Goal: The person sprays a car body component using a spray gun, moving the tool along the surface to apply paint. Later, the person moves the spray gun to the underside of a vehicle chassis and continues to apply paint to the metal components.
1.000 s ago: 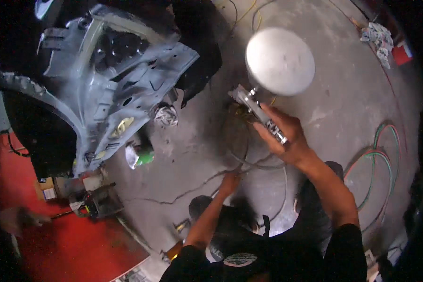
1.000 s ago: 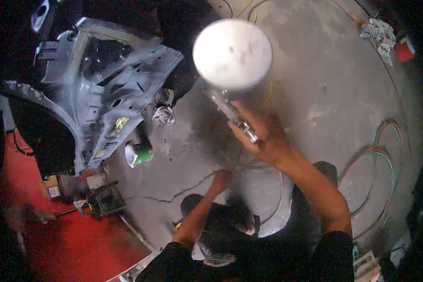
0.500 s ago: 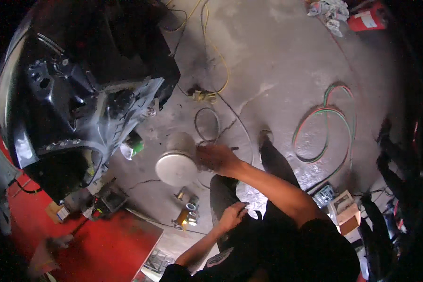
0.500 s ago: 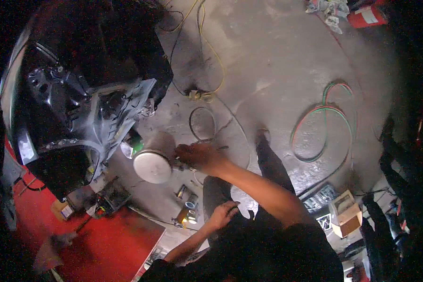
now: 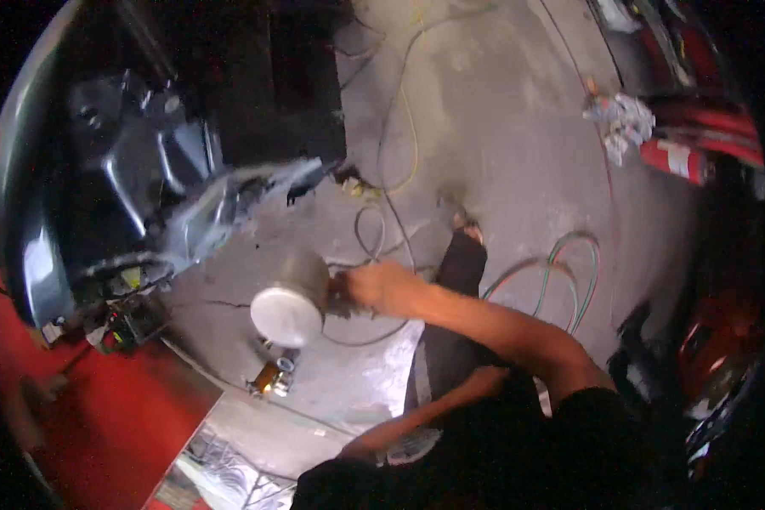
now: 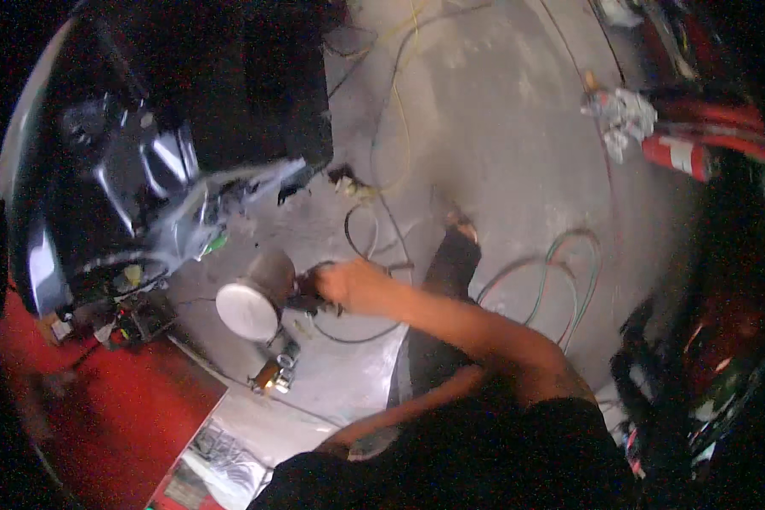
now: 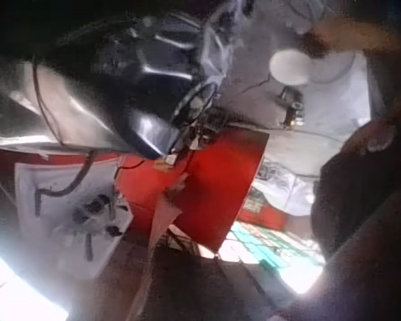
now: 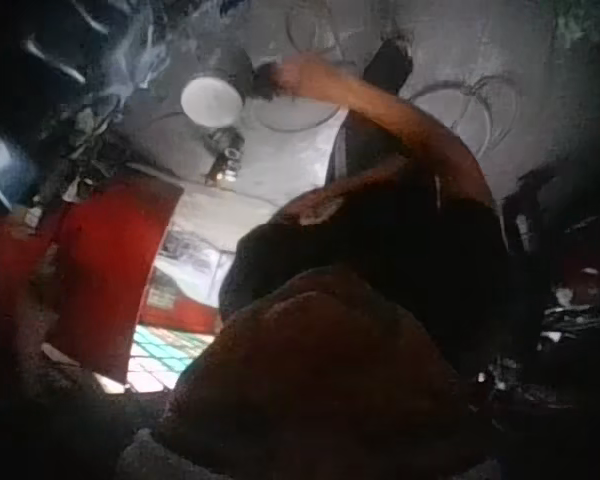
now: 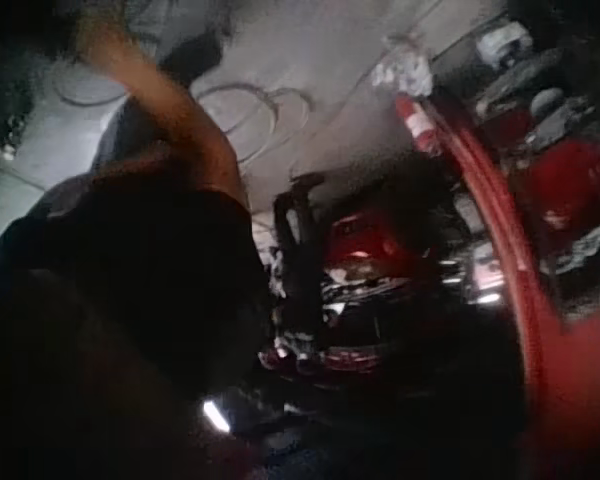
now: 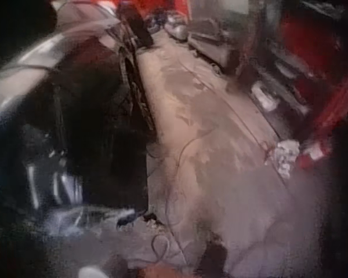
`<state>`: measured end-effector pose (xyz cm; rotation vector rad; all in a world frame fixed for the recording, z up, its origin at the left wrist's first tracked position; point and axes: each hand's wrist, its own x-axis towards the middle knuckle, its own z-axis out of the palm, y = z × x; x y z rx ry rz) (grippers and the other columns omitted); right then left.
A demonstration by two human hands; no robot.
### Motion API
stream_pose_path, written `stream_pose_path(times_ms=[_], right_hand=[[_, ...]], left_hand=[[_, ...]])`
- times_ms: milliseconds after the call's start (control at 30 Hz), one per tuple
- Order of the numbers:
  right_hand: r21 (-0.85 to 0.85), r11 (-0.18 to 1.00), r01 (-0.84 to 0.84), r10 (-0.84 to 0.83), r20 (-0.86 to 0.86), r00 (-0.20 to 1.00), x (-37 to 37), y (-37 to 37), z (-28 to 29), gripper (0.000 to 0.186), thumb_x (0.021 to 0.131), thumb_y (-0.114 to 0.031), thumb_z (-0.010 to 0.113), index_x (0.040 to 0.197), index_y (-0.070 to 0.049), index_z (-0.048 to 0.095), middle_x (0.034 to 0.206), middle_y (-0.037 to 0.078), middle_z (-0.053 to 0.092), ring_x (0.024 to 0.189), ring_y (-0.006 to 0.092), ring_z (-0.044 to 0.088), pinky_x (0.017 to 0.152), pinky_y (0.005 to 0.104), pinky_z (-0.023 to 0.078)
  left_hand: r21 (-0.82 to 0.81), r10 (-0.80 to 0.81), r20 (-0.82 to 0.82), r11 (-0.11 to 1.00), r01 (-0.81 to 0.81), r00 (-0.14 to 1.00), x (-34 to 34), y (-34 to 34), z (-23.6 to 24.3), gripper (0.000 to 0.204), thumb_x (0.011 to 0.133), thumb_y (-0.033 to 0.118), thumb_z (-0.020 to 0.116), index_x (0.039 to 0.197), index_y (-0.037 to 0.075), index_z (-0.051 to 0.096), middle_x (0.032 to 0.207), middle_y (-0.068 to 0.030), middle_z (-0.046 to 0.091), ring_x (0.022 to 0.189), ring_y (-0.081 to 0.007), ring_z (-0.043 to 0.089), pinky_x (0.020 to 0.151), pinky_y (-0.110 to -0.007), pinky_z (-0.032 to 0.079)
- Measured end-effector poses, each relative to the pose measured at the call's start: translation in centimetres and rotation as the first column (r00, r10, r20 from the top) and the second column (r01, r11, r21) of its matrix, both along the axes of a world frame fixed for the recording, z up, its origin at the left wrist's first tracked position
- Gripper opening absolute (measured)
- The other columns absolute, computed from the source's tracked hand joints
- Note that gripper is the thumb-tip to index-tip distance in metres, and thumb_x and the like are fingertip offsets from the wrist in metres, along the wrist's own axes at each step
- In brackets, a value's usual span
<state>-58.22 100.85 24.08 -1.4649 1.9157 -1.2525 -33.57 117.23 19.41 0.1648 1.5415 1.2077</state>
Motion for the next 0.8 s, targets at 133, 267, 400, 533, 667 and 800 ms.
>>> stream_pose_path(times_ms=[133,267,400,533,667,800], right_hand=[[0.017,0.994,-0.111,0.111,-0.018,0.994,-4.2,1.8,-1.5,0.020,0.084,-0.014,0.060,0.102,-0.007,0.060,0.090,0.009,0.060,0.081,0.0281,0.067,0.062,0.0419,0.055],[0.034,0.980,-0.197,0.195,0.056,0.979,-11.8,1.4,-2.5,0.024,0.081,-0.015,0.065,0.102,-0.005,0.059,0.089,0.010,0.060,0.076,0.0293,0.068,0.062,0.0426,0.055],[0.117,0.958,-0.261,0.251,0.093,0.963,-16.6,2.6,-5.2,0.043,0.076,-0.016,0.072,0.115,-0.005,0.060,0.093,0.010,0.061,0.079,0.0315,0.068,0.065,0.0443,0.055],[0.109,0.925,-0.365,0.345,0.166,0.924,-22.0,2.2,-6.6,0.054,0.072,-0.016,0.075,0.123,-0.006,0.060,0.096,0.010,0.062,0.084,0.0317,0.068,0.069,0.0452,0.054],[0.090,0.863,-0.496,0.467,0.231,0.854,-26.0,1.8,-9.4,0.055,0.070,-0.018,0.077,0.122,-0.007,0.063,0.098,0.011,0.065,0.089,0.0313,0.067,0.074,0.0452,0.053],[0.065,0.844,-0.533,0.510,0.213,0.834,-29.7,1.3,-14.0,0.065,0.066,-0.013,0.078,0.129,-0.006,0.061,0.098,0.012,0.068,0.087,0.0334,0.068,0.072,0.0453,0.054]], left_hand=[[0.443,0.201,0.120,0.866,-0.234,0.972,-7.1,3.5,0.1,0.028,0.084,0.012,0.065,0.111,0.002,0.064,0.105,-0.0181,0.069,0.100,-0.0333,0.065,0.086,-0.047,0.051],[0.834,0.391,0.224,0.397,-0.383,0.893,-9.8,7.1,1.2,0.019,0.085,0.012,0.063,0.098,0.000,0.068,0.098,-0.0142,0.071,0.092,-0.0271,0.067,0.083,-0.040,0.052],[0.736,0.358,0.472,0.343,-0.583,0.806,-18.5,2.1,5.3,0.022,0.086,0.015,0.066,0.102,0.000,0.068,0.099,-0.0120,0.071,0.094,-0.0228,0.066,0.084,-0.039,0.052],[0.604,0.461,0.561,0.340,-0.721,0.688,-21.4,2.9,4.4,0.025,0.092,0.016,0.065,0.111,0.000,0.067,0.107,-0.0083,0.070,0.100,-0.0188,0.064,0.090,-0.037,0.051],[0.026,0.625,0.678,0.507,-0.862,0.388,-28.1,-1.7,3.2,0.029,0.097,0.016,0.062,0.121,0.001,0.064,0.115,-0.0092,0.067,0.107,-0.0191,0.062,0.095,-0.036,0.050],[-0.536,0.973,-0.203,-0.207,-0.818,-0.113,-31.7,-9.9,1.1,0.030,0.102,0.024,0.055,0.123,0.004,0.061,0.100,-0.0110,0.068,0.096,-0.0203,0.065,0.088,-0.033,0.052]])
